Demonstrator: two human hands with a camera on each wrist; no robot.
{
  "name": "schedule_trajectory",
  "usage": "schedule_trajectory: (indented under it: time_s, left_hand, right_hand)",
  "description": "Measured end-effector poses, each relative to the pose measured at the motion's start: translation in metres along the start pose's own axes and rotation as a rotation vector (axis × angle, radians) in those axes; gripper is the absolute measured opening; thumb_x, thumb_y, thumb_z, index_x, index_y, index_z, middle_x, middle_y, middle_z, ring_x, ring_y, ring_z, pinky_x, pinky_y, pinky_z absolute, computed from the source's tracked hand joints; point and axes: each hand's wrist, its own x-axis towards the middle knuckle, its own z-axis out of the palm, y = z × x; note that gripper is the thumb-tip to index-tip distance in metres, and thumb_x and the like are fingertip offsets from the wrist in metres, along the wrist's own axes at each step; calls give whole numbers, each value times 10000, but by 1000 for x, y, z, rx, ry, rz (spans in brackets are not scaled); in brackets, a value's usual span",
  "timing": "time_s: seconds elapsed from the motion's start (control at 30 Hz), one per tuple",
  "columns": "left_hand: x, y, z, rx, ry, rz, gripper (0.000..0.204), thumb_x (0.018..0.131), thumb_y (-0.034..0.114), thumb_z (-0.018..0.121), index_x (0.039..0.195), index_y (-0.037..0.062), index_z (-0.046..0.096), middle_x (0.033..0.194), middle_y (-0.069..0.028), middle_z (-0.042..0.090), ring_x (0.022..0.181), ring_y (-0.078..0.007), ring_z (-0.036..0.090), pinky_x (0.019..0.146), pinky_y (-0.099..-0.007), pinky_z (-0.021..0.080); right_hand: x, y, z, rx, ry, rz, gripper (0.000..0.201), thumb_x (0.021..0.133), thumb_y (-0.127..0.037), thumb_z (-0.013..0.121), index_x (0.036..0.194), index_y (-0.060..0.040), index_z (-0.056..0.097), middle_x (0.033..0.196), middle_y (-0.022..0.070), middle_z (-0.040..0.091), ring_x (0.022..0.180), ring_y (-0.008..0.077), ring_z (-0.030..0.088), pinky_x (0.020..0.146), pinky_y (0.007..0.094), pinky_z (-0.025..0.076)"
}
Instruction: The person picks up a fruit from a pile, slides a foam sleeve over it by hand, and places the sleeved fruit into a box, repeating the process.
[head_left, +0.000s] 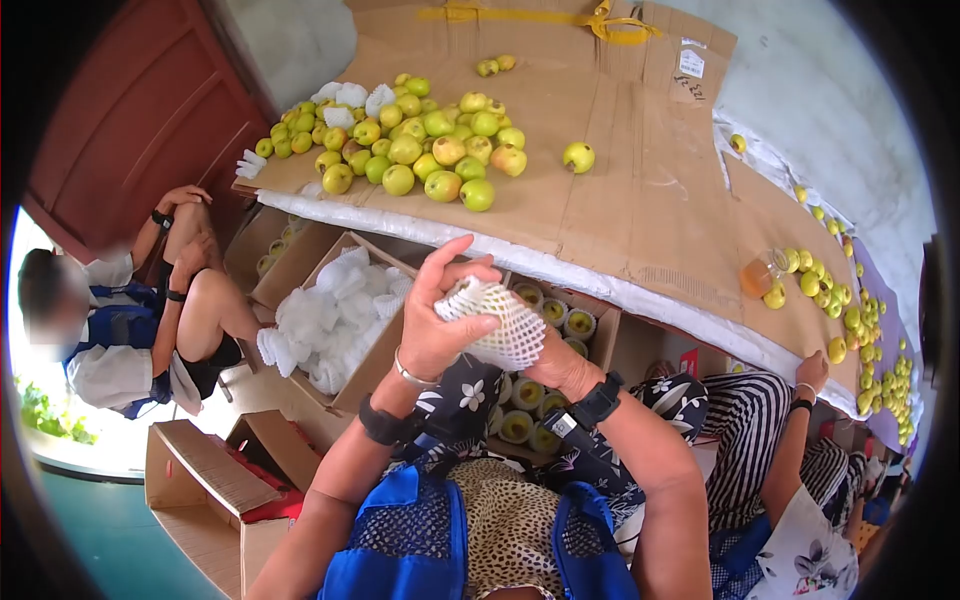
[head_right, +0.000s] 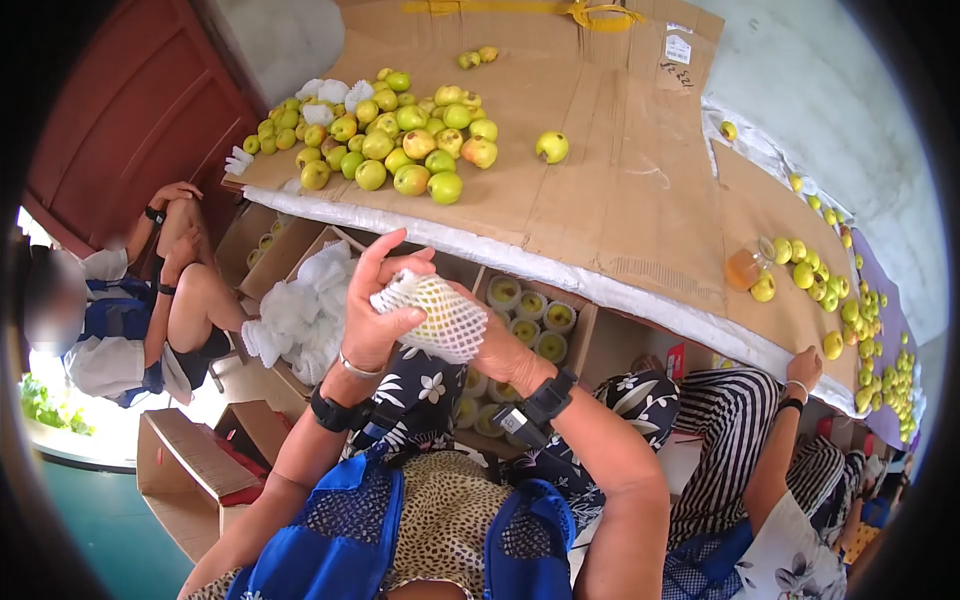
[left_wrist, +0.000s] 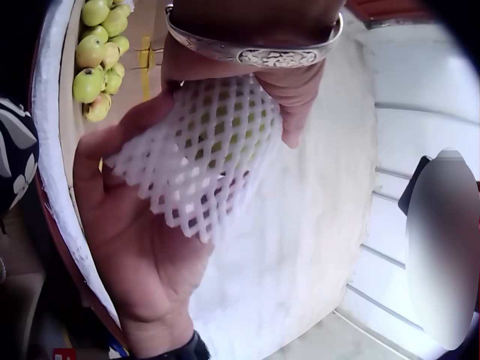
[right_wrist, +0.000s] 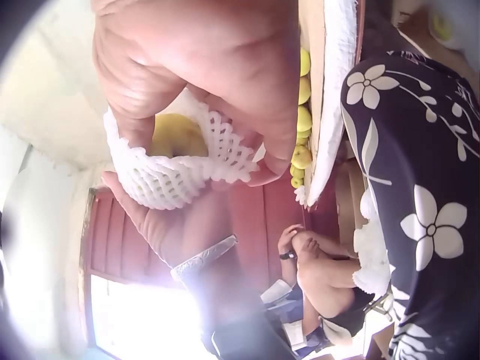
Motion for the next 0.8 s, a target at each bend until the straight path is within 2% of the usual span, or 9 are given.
schedule_trajectory:
  time_s: [0.07,0.2,0.23,0.33,0.37,0.47,0.53,0.7,0.8]
  left_hand:
    - [-2,3,-4,162,-70,61,845,629,111,769,1330,29,306,1040,-110,585,1147,-257,472,990,-367,358]
    - [-4,4,-13,313,-168,-115,661,642,89,760,1225,16,459,1049,-101,582,1014,-193,556,917,-319,423]
    - [-8,4,-5,177,-71,-130,474,737,124,689,1162,6,515,1039,-94,587,947,-147,575,854,-287,456]
    - [-14,-19,-11,-38,-38,-314,346,821,158,594,1117,-11,536,1042,-67,562,922,-113,546,813,-262,439]
    - [-17,-29,-9,-147,34,-412,365,895,273,462,1134,4,528,1097,-97,561,948,-164,568,827,-299,456]
    - [-15,-44,-14,-693,217,-510,485,897,429,393,1135,28,528,1067,-109,596,981,-226,580,843,-363,471]
    - [-12,-35,-16,-867,331,-515,537,889,506,316,1164,93,522,1146,-114,561,1038,-322,542,855,-443,466]
    - [-19,-46,-33,-991,199,-451,574,874,541,340,1179,85,508,1159,-127,551,1072,-381,506,843,-496,460]
    - [-21,-51,-31,-915,185,-439,511,893,490,358,1193,100,496,1167,-125,547,1079,-341,513,856,-473,460]
  right_hand:
    - [-1,0,4,-35,-2,-52,531,826,-169,638,1278,-62,382,1216,28,473,1085,95,478,930,263,404]
    - [0,-1,-7,-261,31,-84,412,821,-162,636,1176,-54,458,1113,16,529,978,83,525,851,243,438]
    - [-2,-2,-1,-317,99,-106,316,819,-155,627,1088,-47,501,999,10,567,901,70,541,782,227,450]
    - [-2,1,-12,-698,184,-156,326,812,-190,638,1071,-35,513,911,20,588,871,61,544,744,222,450]
    - [1,0,-14,-770,219,-138,367,808,-259,641,1057,-19,518,840,24,596,785,73,567,675,232,458]
    - [-8,-31,12,-820,213,157,455,804,-332,632,1098,-11,499,846,35,610,704,91,576,613,236,454]
    - [-13,-52,22,-869,201,143,511,823,-367,604,1171,-22,461,860,53,626,675,96,576,572,216,430]
    - [-10,-56,13,-682,347,-586,373,803,-186,610,1128,-41,498,1105,120,551,982,171,534,831,275,416]
    - [-17,-47,20,-1151,225,-756,285,757,-126,633,1027,-56,573,1215,151,475,1113,240,465,929,334,358]
